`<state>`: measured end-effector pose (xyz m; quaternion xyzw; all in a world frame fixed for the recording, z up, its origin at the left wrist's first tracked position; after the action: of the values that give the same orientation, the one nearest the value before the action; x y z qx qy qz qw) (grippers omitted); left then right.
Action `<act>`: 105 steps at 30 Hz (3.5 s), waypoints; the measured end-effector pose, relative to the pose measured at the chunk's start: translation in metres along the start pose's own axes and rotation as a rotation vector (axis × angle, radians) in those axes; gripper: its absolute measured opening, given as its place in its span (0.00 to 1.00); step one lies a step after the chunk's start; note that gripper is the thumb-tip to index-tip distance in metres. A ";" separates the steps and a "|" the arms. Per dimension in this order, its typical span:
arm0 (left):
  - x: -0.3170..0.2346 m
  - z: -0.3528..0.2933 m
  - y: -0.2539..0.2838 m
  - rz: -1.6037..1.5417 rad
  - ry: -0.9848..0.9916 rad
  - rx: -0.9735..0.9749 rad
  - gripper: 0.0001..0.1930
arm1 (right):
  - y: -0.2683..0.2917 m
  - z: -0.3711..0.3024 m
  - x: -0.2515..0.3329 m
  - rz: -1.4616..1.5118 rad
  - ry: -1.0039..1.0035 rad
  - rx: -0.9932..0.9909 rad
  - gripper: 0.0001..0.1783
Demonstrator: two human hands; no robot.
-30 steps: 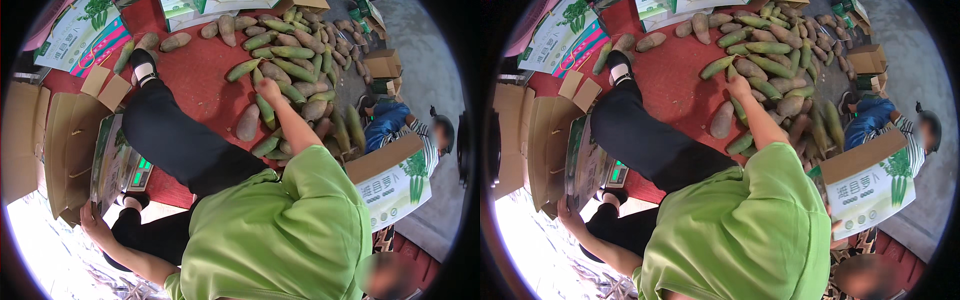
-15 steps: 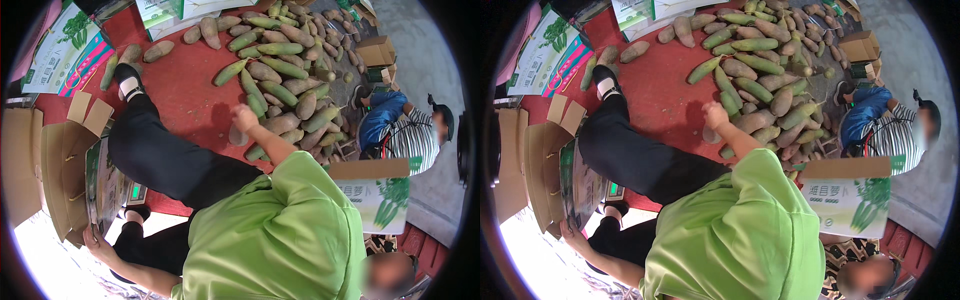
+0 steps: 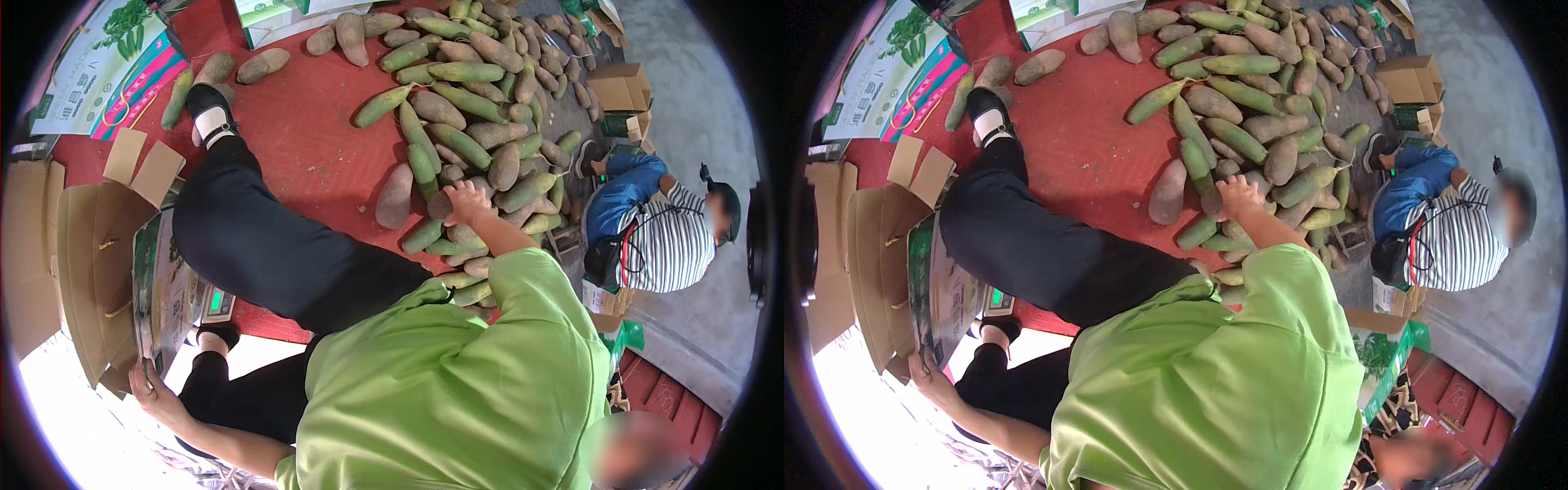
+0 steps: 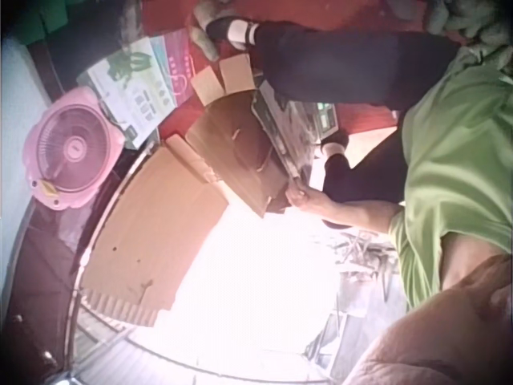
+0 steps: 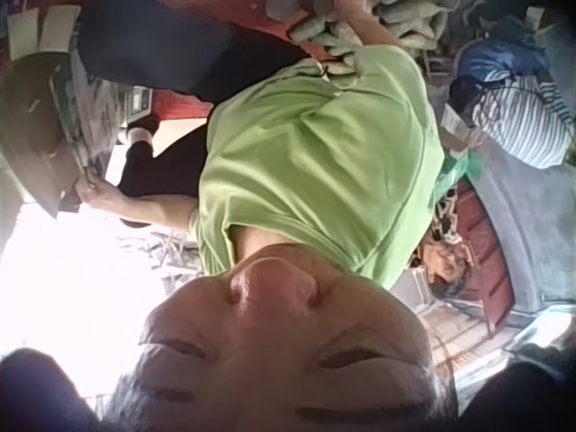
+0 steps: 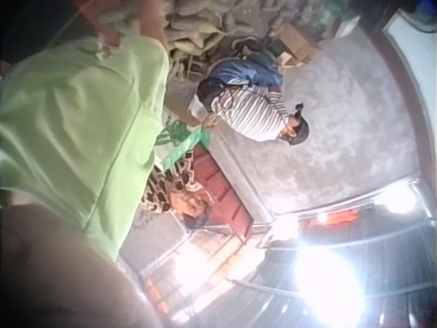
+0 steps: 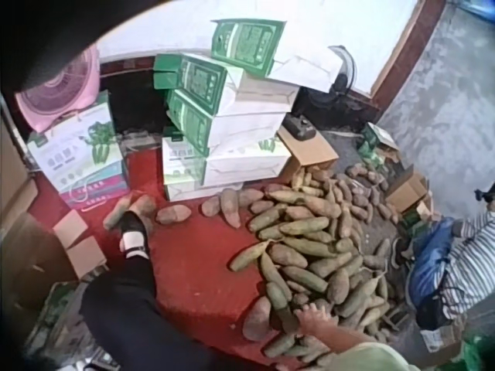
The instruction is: The recorder is weighing and packing sweet potatoes into cardboard boxes in a factory environment.
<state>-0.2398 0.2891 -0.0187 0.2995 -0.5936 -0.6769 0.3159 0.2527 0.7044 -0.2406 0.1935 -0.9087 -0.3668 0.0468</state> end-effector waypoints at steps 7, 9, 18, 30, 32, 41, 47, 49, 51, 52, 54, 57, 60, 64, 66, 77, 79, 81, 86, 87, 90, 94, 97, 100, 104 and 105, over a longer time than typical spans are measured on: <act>-0.016 0.004 0.006 -0.049 0.070 0.060 0.11 | -0.025 0.008 -0.001 -0.235 0.089 -0.066 0.33; -0.030 0.005 0.013 0.037 0.054 -0.041 0.13 | -0.017 0.007 0.006 -0.297 0.083 -0.019 0.34; -0.033 0.003 0.027 -0.019 0.107 0.017 0.15 | 0.088 0.015 0.095 0.036 0.330 -0.400 0.49; -0.037 0.002 0.036 0.051 0.028 -0.018 0.17 | 0.317 -0.176 0.374 0.456 1.411 -0.468 0.45; -0.035 0.000 0.037 0.057 0.023 -0.012 0.17 | 0.306 -0.185 0.422 0.304 1.600 -0.425 0.43; -0.039 0.009 0.030 0.010 -0.021 0.024 0.17 | 0.166 -0.189 0.570 -0.295 1.383 -0.032 0.19; -0.031 -0.002 0.028 0.009 -0.052 -0.012 0.14 | 0.196 -0.222 0.564 0.306 1.678 -0.156 0.19; -0.030 -0.004 0.024 -0.013 -0.054 0.000 0.13 | 0.216 -0.218 0.533 0.462 1.716 -0.227 0.20; -0.027 -0.001 0.019 -0.022 -0.046 0.015 0.12 | 0.249 -0.211 0.480 0.728 1.770 -0.267 0.19; -0.026 0.002 0.018 -0.039 -0.041 0.019 0.12 | 0.257 -0.193 0.458 0.882 1.794 -0.439 0.18; -0.019 -0.005 0.024 0.005 0.002 0.031 0.12 | 0.272 -0.164 0.409 0.918 1.610 -0.462 0.19; -0.022 0.003 0.010 -0.014 -0.092 -0.016 0.12 | 0.268 -0.082 0.300 1.037 1.115 -0.421 0.18; -0.021 -0.001 0.018 -0.064 -0.009 0.011 0.11 | 0.222 -0.003 0.210 0.870 0.812 -0.519 0.17; -0.017 0.003 0.012 -0.079 -0.039 -0.012 0.11 | 0.119 0.062 0.102 0.760 0.384 -0.484 0.16; -0.015 0.003 0.010 -0.077 -0.045 -0.013 0.10 | 0.049 0.096 0.061 0.703 0.331 -0.379 0.14; -0.021 0.004 0.013 -0.032 -0.013 -0.046 0.10 | -0.056 0.069 0.020 0.806 -0.297 -0.383 0.34; -0.018 0.003 0.011 -0.031 0.016 -0.029 0.09 | -0.032 0.072 0.022 0.755 -0.324 -0.402 0.38; -0.017 0.002 0.011 -0.049 0.010 -0.029 0.10 | -0.017 0.080 0.027 0.702 -0.344 -0.425 0.43; -0.012 0.000 0.006 -0.051 -0.028 -0.032 0.10 | -0.014 0.087 0.047 0.678 -0.457 -0.348 0.43; -0.011 0.000 0.006 -0.030 -0.034 -0.035 0.10 | -0.014 0.086 0.049 0.639 -0.485 -0.335 0.42; -0.011 -0.003 0.007 -0.031 -0.058 -0.073 0.10 | -0.014 0.084 0.050 0.635 -0.527 -0.352 0.39; -0.012 0.000 0.004 -0.026 -0.101 -0.073 0.11 | -0.032 0.099 0.038 0.738 -0.547 -0.398 0.37; -0.015 0.002 0.002 -0.028 -0.088 -0.052 0.11 | -0.036 0.099 0.039 0.752 -0.494 -0.476 0.38; -0.019 0.002 0.005 -0.019 -0.087 -0.038 0.11 | -0.019 0.086 0.059 0.737 -0.304 -0.463 0.37; -0.015 -0.010 0.024 -0.026 -0.005 -0.050 0.10 | 0.010 0.087 0.109 0.770 0.021 -0.536 0.37; -0.016 -0.010 0.027 -0.020 -0.028 -0.083 0.10 | 0.016 0.089 0.112 0.823 0.083 -0.543 0.36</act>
<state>-0.2200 0.2933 0.0072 0.2824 -0.5665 -0.7081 0.3130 0.1240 0.7297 -0.3008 -0.1862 -0.7787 -0.5334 0.2728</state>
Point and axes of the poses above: each hand's wrist, its own z-axis towards the middle knuckle, its own y-axis out of the back of the hand, x = y × z, the point moved 4 cm from there along z, towards the middle knuckle, and after that the axes turned 14 degrees about z, right-handed, at the moved point
